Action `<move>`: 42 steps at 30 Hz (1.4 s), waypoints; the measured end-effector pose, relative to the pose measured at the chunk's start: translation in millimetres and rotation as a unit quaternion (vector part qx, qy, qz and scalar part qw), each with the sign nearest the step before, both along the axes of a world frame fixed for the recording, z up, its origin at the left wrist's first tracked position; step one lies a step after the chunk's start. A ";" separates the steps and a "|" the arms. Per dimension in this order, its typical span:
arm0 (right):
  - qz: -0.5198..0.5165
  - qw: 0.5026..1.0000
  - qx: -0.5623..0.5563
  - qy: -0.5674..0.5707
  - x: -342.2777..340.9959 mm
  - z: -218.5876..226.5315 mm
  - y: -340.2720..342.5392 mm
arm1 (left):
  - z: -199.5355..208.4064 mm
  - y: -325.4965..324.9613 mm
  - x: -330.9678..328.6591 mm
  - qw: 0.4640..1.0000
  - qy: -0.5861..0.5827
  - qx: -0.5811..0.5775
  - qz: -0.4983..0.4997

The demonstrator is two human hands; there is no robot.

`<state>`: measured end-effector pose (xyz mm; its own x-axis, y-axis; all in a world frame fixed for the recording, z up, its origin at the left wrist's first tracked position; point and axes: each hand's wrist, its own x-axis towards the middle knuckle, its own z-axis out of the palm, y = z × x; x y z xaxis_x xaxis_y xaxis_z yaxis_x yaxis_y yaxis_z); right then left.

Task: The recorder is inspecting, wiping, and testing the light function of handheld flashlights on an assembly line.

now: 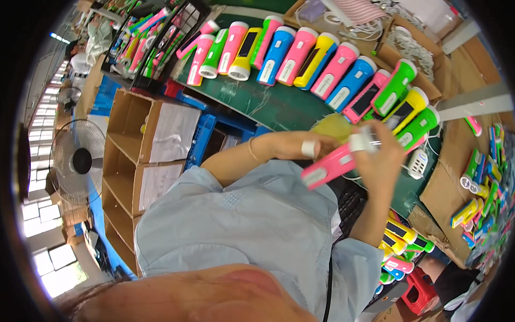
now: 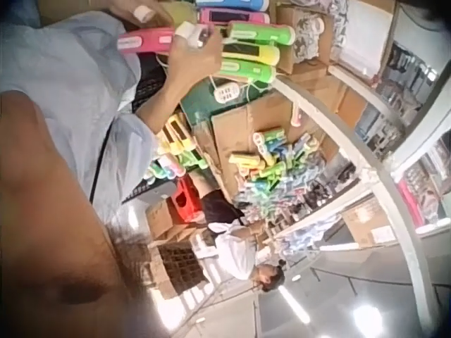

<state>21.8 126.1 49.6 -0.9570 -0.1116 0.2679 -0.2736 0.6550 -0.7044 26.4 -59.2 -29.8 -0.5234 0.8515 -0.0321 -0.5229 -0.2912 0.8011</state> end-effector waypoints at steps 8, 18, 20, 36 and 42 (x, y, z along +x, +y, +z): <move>0.010 0.979 -0.200 -0.044 28.2 -65.1 15.8 | 18.7 17.7 -7.2 0.963 -0.178 -0.025 0.201; -0.103 0.959 -0.218 -0.147 57.9 -108.2 19.8 | 30.1 34.4 -31.7 0.959 -0.165 0.009 0.228; -0.089 0.956 -0.238 -0.147 60.0 -110.2 21.5 | 32.0 35.5 -34.2 0.958 -0.190 0.016 0.214; -0.048 0.880 -0.460 -0.109 43.6 -91.3 21.3 | 37.7 24.9 -74.4 0.634 0.396 -0.403 0.529; -0.041 0.925 -0.359 -0.116 28.9 -69.9 11.8 | 27.8 10.3 -77.8 0.916 -0.037 -0.115 0.382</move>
<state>50.7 137.9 -20.2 -0.9953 0.0920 0.0313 -0.0309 0.0067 -0.9995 -51.4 -49.0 -2.0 -0.9531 0.2030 -0.2247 -0.2923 -0.4235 0.8574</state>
